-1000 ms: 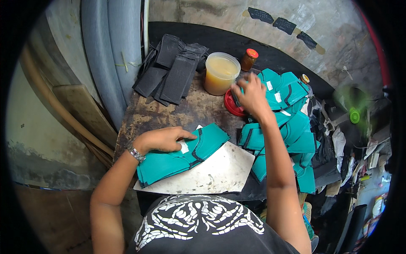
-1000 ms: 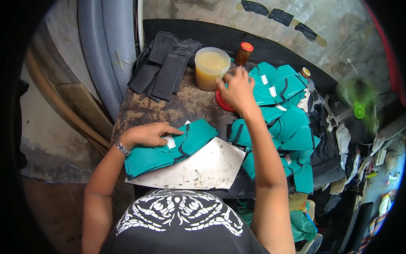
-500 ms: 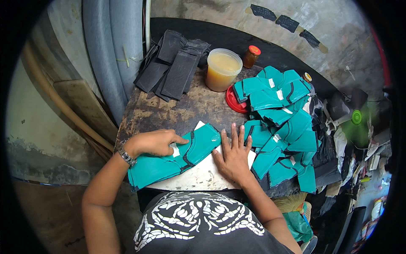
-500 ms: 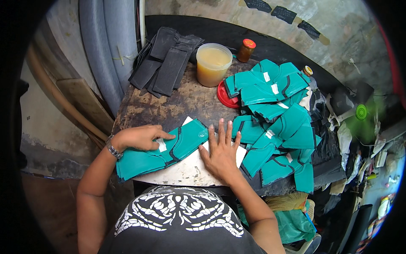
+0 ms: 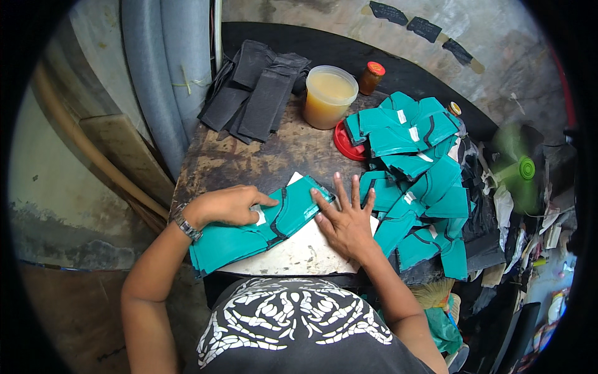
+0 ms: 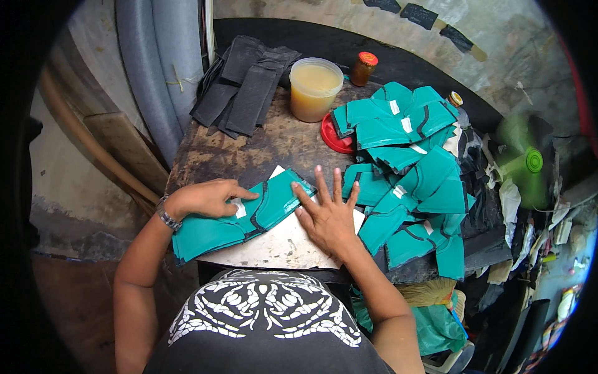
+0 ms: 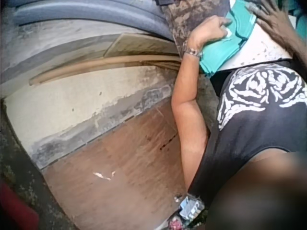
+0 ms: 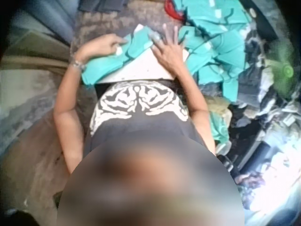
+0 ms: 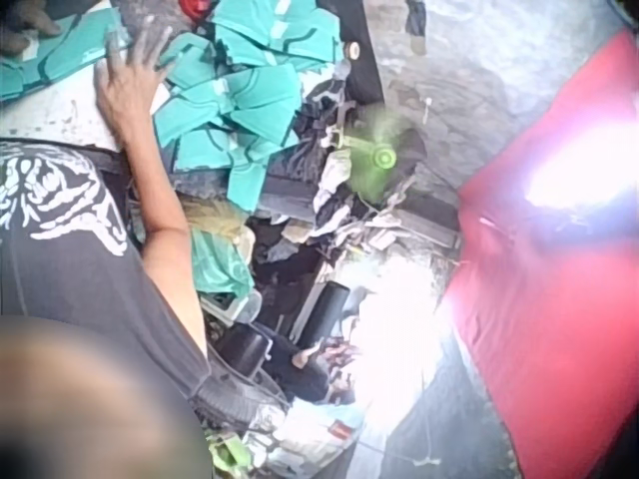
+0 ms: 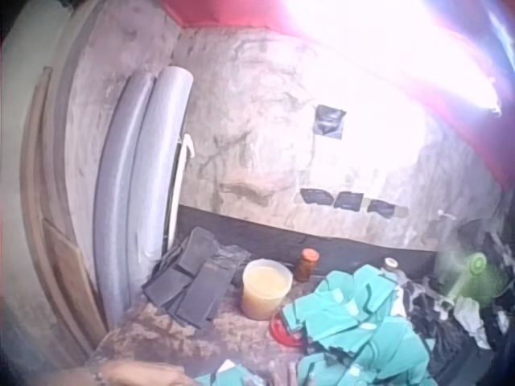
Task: The person folds multiple teal and black fabric pieces one at a time on a worktable, smoothing each piece and stacking them into separate piles. The person also closes a container with a red lid during the process.
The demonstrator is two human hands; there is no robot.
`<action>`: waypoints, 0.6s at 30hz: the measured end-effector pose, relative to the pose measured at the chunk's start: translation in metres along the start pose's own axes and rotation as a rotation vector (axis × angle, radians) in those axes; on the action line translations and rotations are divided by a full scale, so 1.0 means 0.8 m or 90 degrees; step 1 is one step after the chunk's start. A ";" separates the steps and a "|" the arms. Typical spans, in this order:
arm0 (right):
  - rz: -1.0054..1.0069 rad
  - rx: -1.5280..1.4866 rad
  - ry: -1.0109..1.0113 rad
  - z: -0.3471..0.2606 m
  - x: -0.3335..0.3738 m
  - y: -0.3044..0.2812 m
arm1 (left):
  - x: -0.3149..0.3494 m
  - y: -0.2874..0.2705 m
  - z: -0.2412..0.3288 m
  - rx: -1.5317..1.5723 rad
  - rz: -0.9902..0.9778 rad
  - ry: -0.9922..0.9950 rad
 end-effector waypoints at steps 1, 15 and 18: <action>-0.022 -0.015 -0.009 -0.009 0.003 0.003 | 0.001 0.001 -0.001 0.016 -0.001 0.000; -0.030 0.022 -0.035 -0.037 0.014 -0.009 | 0.001 0.000 0.007 0.068 0.009 0.038; -0.012 -0.025 -0.053 -0.034 0.005 -0.013 | 0.001 0.001 0.005 0.071 0.003 0.019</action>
Point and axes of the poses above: each hand's wrist, its own x-axis away from the middle knuckle, its own y-axis out of the palm, z = x × y, the point moved 9 cm from there along -x, towards the middle knuckle, and after that the axes turned 5 degrees about x, right-handed, at the moved point
